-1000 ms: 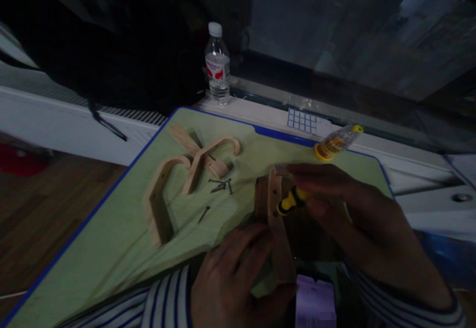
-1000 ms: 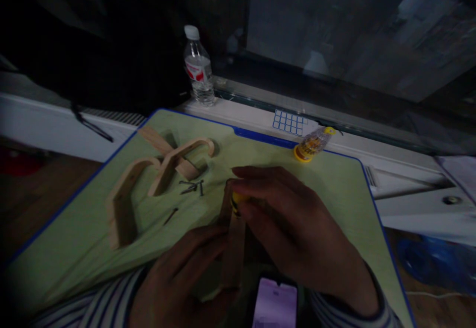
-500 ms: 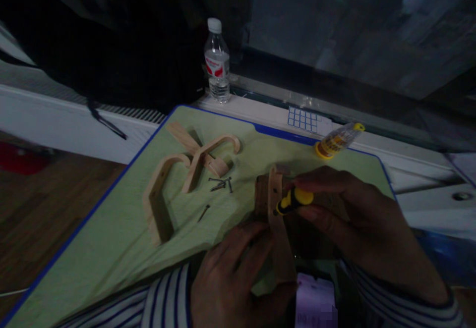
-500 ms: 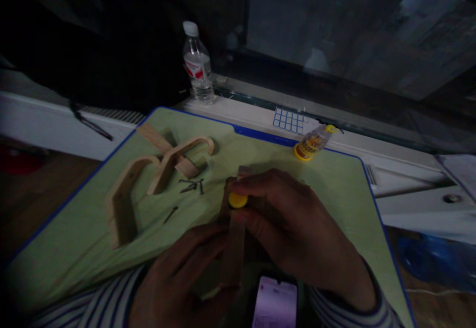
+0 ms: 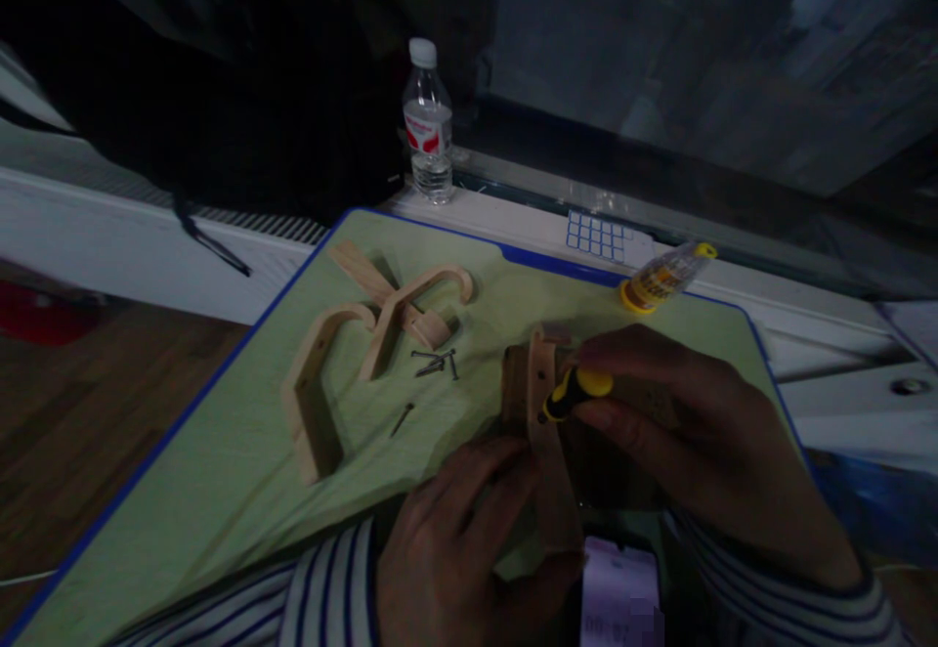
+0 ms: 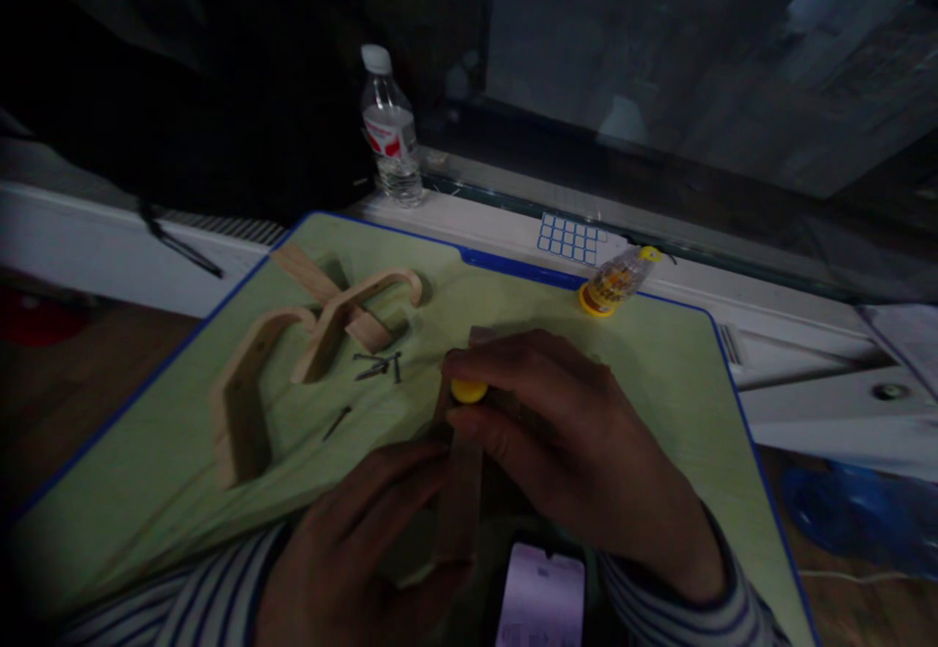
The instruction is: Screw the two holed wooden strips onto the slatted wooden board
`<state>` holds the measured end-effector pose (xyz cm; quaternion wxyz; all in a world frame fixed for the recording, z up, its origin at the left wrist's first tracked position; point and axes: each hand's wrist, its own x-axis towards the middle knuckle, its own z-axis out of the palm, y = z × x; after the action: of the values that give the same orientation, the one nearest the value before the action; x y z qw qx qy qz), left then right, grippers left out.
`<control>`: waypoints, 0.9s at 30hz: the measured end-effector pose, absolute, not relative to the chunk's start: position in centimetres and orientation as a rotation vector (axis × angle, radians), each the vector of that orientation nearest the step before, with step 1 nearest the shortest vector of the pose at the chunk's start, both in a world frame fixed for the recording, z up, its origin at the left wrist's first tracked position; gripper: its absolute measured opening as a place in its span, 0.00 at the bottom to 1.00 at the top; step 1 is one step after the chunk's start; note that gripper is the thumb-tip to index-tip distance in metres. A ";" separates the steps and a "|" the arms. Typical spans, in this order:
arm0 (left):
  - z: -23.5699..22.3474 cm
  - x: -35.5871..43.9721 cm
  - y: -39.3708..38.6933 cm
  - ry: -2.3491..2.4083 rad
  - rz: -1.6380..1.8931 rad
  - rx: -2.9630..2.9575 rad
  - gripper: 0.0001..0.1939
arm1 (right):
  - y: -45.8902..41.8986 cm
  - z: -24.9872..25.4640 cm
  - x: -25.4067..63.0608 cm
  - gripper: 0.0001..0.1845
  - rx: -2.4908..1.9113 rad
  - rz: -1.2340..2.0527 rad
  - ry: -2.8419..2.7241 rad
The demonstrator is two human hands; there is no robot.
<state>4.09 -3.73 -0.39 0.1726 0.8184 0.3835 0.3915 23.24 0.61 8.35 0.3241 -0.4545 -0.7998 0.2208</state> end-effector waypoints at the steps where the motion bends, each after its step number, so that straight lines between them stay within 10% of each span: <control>1: -0.4 4.1 -3.7 1.080 1.108 2.324 0.21 | 0.6 8.4 23.2 0.16 -1.181 0.591 -2.094; 27: -0.4 3.8 -3.4 1.048 1.089 2.315 0.21 | 0.3 8.8 23.0 0.13 -1.262 0.494 -2.121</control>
<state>3.78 -3.42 -0.39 0.1874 0.8225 0.3725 0.3868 22.99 0.25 8.79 0.3071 -0.4773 -0.8019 0.1867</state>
